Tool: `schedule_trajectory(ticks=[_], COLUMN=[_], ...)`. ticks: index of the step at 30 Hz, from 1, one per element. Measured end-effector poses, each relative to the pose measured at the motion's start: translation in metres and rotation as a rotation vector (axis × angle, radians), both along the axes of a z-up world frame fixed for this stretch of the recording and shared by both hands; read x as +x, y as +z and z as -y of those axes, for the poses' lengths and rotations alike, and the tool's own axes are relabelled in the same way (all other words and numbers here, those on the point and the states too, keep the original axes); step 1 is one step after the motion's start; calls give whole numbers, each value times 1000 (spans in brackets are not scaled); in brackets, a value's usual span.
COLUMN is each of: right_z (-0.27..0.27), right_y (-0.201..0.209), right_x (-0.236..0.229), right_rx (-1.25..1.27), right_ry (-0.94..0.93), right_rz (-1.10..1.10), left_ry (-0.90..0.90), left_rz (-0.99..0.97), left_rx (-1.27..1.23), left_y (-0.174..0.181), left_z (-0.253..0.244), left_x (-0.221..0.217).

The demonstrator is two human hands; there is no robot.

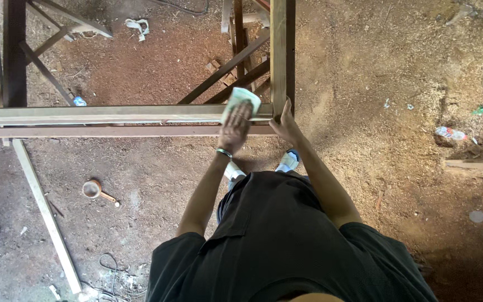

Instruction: The person sands the surface and edges of a large wooden frame by hand using a piece of sandpaper.

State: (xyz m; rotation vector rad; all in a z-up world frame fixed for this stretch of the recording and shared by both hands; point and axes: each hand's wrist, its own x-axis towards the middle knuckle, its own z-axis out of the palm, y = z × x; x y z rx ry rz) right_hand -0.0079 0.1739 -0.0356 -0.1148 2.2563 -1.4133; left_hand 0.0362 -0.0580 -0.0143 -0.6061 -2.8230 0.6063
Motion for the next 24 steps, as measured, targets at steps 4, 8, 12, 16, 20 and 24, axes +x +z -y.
schedule_trajectory(ticks=[4, 8, 12, 16, 20, 24], right_z=[4, -8, -9, -1, -5, -20], right_y=[5, -27, -23, 12, 2, -28], right_x=[1, -7, -9, -9, -10, -15], right_rx=[64, 33, -40, 25, -41, -36], right_ry=[-35, 63, 84, 68, 117, 139], right_rz=[58, -208, -127, 21, -198, -181], left_ry=[223, 405, 179, 175, 124, 14], left_rz=[147, 309, 72, -69, 312, 34], left_rx=[695, 641, 839, 288, 600, 627], left_y=[10, 18, -22, -26, 14, 8], left_z=[7, -14, -7, -3, 5, 5], left_x=[-10, -14, 0, 13, -8, -28])
